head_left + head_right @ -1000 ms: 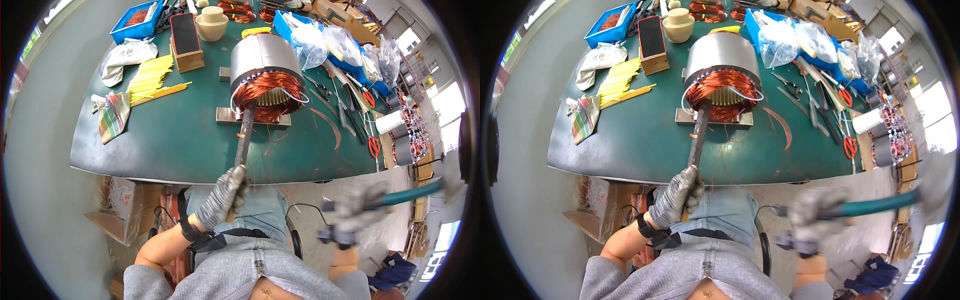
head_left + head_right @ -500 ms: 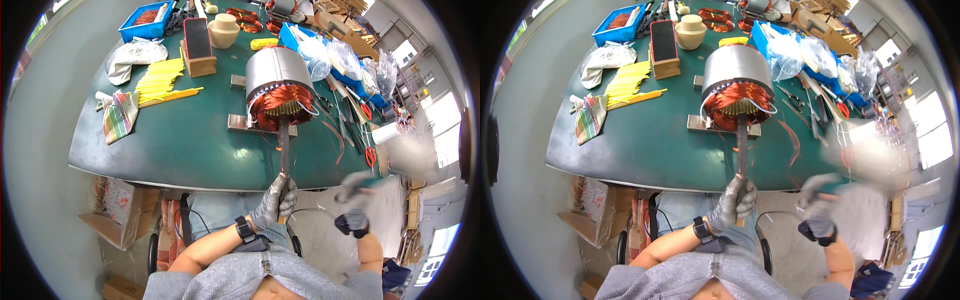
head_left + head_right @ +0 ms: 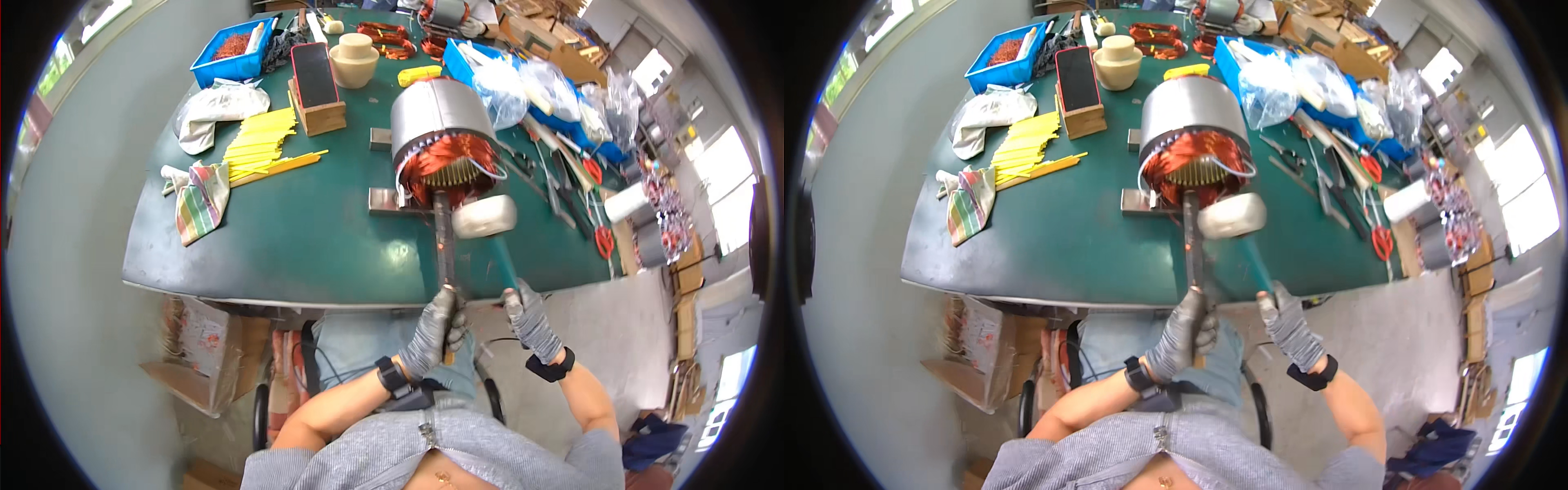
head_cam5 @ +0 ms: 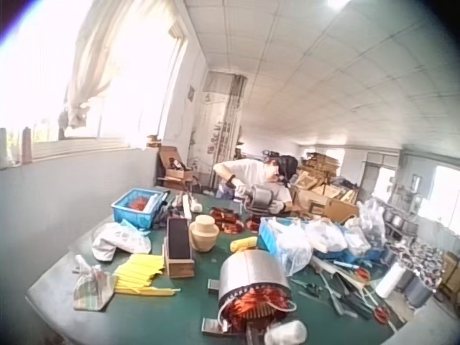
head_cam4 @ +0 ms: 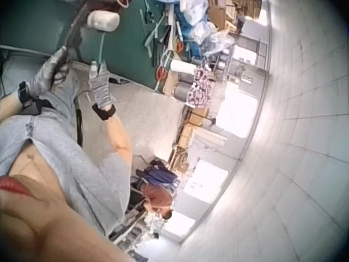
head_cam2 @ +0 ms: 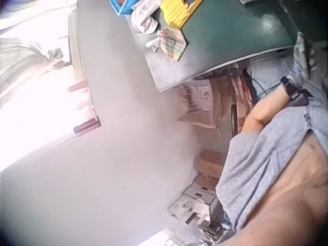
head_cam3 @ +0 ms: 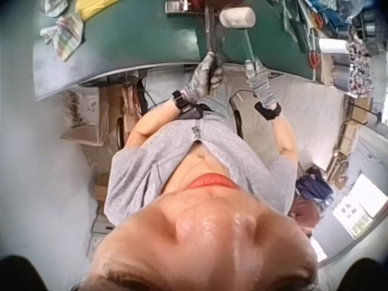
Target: Assembling copper coils into a motor stator and using tools to secure them.
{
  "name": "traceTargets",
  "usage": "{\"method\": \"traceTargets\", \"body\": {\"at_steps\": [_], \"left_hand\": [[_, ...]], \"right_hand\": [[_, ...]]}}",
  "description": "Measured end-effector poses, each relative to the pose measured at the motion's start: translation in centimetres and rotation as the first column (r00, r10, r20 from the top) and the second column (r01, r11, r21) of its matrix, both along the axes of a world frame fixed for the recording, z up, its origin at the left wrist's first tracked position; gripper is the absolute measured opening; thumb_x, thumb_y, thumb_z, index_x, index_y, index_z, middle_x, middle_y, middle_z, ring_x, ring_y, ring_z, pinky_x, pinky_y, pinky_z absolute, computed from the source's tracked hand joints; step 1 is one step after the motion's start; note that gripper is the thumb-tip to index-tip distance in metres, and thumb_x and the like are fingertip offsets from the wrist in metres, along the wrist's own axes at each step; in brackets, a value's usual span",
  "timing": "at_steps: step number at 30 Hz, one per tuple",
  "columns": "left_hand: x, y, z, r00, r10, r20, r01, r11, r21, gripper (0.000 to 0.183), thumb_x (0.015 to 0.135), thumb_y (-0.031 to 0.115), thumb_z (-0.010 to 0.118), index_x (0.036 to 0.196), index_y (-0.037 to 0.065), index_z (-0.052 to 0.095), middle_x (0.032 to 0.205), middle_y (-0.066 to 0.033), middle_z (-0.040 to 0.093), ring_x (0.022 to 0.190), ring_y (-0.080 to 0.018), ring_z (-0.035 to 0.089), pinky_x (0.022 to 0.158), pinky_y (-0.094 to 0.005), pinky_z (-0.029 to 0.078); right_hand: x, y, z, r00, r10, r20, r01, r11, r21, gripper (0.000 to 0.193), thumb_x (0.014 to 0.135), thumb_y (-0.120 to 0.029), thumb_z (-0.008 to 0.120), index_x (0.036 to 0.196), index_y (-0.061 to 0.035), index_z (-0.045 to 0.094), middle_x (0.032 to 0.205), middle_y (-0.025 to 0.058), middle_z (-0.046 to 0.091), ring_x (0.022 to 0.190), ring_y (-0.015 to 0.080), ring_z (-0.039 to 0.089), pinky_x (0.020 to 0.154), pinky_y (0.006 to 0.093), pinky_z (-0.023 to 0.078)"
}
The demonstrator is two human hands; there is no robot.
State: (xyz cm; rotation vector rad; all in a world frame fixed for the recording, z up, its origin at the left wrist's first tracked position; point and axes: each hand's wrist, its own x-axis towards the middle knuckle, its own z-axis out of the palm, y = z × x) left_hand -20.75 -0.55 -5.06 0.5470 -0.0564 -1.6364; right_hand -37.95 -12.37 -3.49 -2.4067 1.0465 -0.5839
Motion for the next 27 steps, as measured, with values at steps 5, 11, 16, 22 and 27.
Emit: {"method": "traceTargets", "body": {"at_steps": [5, 11, 16, 22, 27], "left_hand": [[-0.7, 1.7, 1.5, 0.951, -0.050, 0.305, 0.057, 0.998, -0.015, 0.036, 0.090, 0.047, 0.047, 0.088, 0.011, 0.043, 0.062, 0.0021, 0.041, 0.041, -0.0072, 0.034, 0.036, -0.0222, 0.031], [-2.7, 4.2, 4.0, 0.233, -0.227, 0.946, 0.662, 0.749, 0.017, 0.034, 0.092, 0.023, 0.049, 0.116, -0.001, 0.043, 0.083, -0.0150, 0.055, 0.076, -0.0183, 0.058, 0.066, -0.0304, 0.046], [0.5, 5.8, 5.4, 0.033, 0.141, 0.989, 0.578, 0.805, -0.134, 0.031, 0.089, 0.016, 0.052, 0.114, -0.002, 0.048, 0.101, -0.0180, 0.057, 0.090, -0.0265, 0.057, 0.080, -0.0355, 0.046], [14.9, 8.5, 4.0, -0.257, 0.173, 0.951, -0.167, 0.961, -0.220, 0.013, 0.084, 0.009, 0.054, 0.096, 0.003, 0.056, 0.087, -0.0138, 0.059, 0.082, -0.0247, 0.059, 0.073, -0.0365, 0.048], [23.0, 9.9, 1.2, -0.818, -0.131, 0.560, -0.273, 0.945, -0.178, 0.015, 0.078, 0.010, 0.057, 0.092, 0.005, 0.056, 0.089, -0.0157, 0.057, 0.081, -0.0334, 0.056, 0.073, -0.0415, 0.046]], "right_hand": [[-4.8, 4.4, 0.8, 0.952, -0.299, 0.070, 0.191, 0.754, 0.629, 0.028, 0.088, -0.035, 0.054, 0.097, -0.0083, 0.052, 0.074, 0.0022, 0.053, 0.056, 0.0046, 0.045, 0.046, 0.0209, 0.038], [-0.9, 8.2, 1.3, 0.805, -0.251, 0.538, -0.005, 0.903, 0.429, 0.041, 0.079, -0.039, 0.066, 0.093, -0.0033, 0.052, 0.074, 0.0017, 0.055, 0.054, 0.0055, 0.048, 0.046, 0.0192, 0.039], [0.0, 4.2, 7.4, 0.881, -0.292, 0.373, 0.107, 0.889, 0.445, 0.025, 0.078, -0.017, 0.062, 0.095, -0.0041, 0.050, 0.072, 0.0008, 0.049, 0.062, 0.0090, 0.045, 0.056, 0.0258, 0.041], [-6.0, -14.8, 3.0, 0.957, -0.286, -0.054, 0.278, 0.952, -0.131, 0.033, 0.072, -0.017, 0.069, 0.095, -0.0032, 0.049, 0.080, 0.0118, 0.057, 0.071, 0.0254, 0.055, 0.066, 0.0352, 0.045], [-1.9, -14.1, 2.4, 0.936, -0.209, -0.284, -0.055, 0.710, -0.702, 0.036, 0.072, -0.022, 0.062, 0.106, -0.0119, 0.055, 0.116, 0.0117, 0.049, 0.111, 0.0296, 0.043, 0.091, 0.0445, 0.035]]}}
